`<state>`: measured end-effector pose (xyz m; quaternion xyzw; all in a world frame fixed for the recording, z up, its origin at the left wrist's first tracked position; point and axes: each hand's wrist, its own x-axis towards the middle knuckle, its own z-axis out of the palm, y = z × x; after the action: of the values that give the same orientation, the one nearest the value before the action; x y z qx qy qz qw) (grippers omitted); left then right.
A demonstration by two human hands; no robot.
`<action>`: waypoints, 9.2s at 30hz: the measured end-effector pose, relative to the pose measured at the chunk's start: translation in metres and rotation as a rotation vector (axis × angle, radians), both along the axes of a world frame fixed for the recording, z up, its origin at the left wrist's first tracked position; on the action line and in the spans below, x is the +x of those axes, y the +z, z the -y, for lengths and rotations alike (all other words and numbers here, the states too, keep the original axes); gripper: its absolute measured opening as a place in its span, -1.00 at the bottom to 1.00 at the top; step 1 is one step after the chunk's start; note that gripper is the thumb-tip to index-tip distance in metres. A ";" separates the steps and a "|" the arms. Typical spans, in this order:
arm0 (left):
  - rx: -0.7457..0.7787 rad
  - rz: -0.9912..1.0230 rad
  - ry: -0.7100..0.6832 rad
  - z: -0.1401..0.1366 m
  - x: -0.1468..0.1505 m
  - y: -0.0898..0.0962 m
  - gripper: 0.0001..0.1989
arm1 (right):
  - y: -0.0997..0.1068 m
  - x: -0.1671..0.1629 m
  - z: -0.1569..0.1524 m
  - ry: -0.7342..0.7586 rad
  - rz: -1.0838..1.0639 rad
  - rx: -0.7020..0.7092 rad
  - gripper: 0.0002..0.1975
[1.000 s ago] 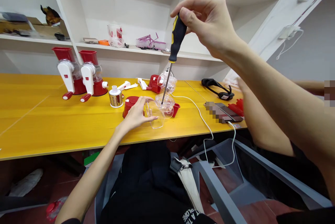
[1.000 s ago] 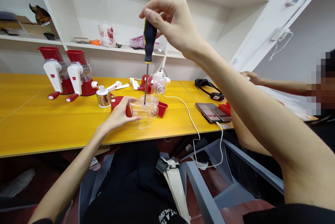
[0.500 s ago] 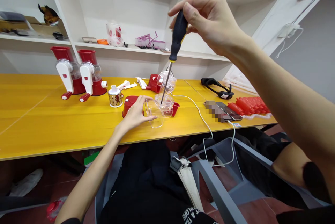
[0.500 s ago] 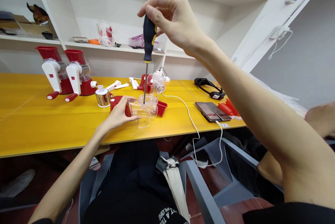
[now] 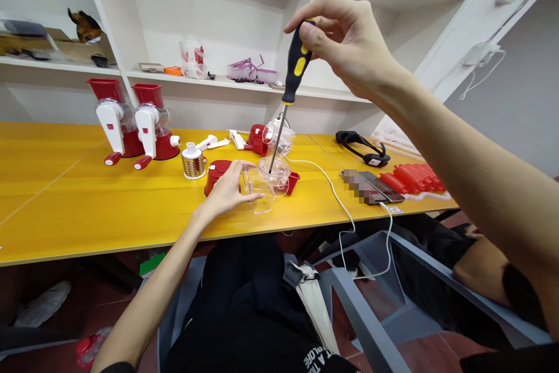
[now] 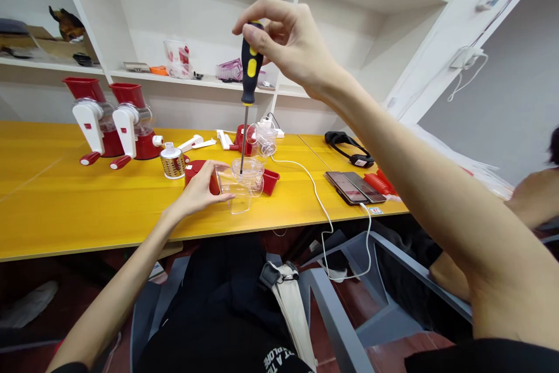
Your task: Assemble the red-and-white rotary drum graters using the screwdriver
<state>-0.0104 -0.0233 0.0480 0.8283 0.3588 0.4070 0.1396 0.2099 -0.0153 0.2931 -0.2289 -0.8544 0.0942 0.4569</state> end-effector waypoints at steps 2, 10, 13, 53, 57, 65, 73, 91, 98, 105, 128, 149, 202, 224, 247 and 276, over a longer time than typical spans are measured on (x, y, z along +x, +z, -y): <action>0.009 -0.002 -0.005 0.000 0.000 0.000 -0.40 | -0.001 0.001 0.000 0.024 0.006 0.000 -0.72; 0.004 -0.009 0.003 -0.001 0.000 -0.001 -0.40 | -0.003 0.001 -0.002 0.122 0.003 -0.133 -0.76; 0.006 -0.009 -0.001 -0.001 -0.001 -0.002 -0.39 | -0.004 -0.002 -0.002 0.108 -0.049 -0.047 -0.81; 0.013 -0.016 0.011 -0.001 0.000 -0.002 -0.43 | -0.009 0.003 -0.003 0.121 -0.096 -0.127 -0.78; 0.002 -0.018 0.012 -0.001 0.000 -0.002 -0.42 | -0.006 0.005 0.002 0.081 -0.093 -0.083 -0.81; 0.007 -0.011 0.009 -0.002 0.000 -0.002 -0.42 | -0.012 0.002 0.009 -0.009 -0.059 -0.103 -0.76; 0.021 -0.007 0.006 -0.002 0.000 -0.003 -0.39 | -0.012 0.000 0.010 -0.122 -0.091 -0.053 -0.83; 0.013 -0.019 0.022 -0.003 0.000 -0.004 -0.44 | -0.017 -0.006 -0.002 0.154 -0.205 -0.040 -0.81; 0.008 -0.013 0.018 -0.001 0.000 -0.002 -0.44 | -0.014 -0.001 -0.007 0.228 -0.146 -0.044 -0.81; -0.005 -0.018 0.023 0.000 0.000 -0.001 -0.43 | -0.018 -0.005 -0.007 0.160 -0.191 -0.053 -0.80; -0.008 -0.015 0.010 0.000 0.000 0.000 -0.41 | -0.019 -0.008 -0.003 0.209 -0.234 -0.232 -0.85; -0.002 -0.024 0.014 -0.001 0.000 -0.001 -0.39 | -0.021 -0.009 -0.001 0.191 -0.268 -0.175 -0.87; 0.013 -0.031 0.026 -0.002 -0.001 -0.004 -0.41 | -0.011 -0.002 0.005 0.166 -0.128 -0.232 -0.64; 0.020 -0.080 0.034 0.003 -0.003 0.002 -0.41 | -0.007 0.002 0.012 0.155 -0.033 -0.091 -0.58; 0.198 -0.144 0.069 0.059 0.111 -0.055 -0.43 | -0.294 0.102 0.127 -0.313 -1.687 -0.905 -0.72; -0.186 0.061 -0.067 0.017 0.129 -0.057 -0.35 | -0.279 0.107 0.159 -0.730 -1.770 -0.280 -0.75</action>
<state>0.1188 -0.0400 -0.0094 0.8106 0.3628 0.3920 0.2402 0.3171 -0.1743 0.0140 -0.3788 -0.0583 0.1860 0.9047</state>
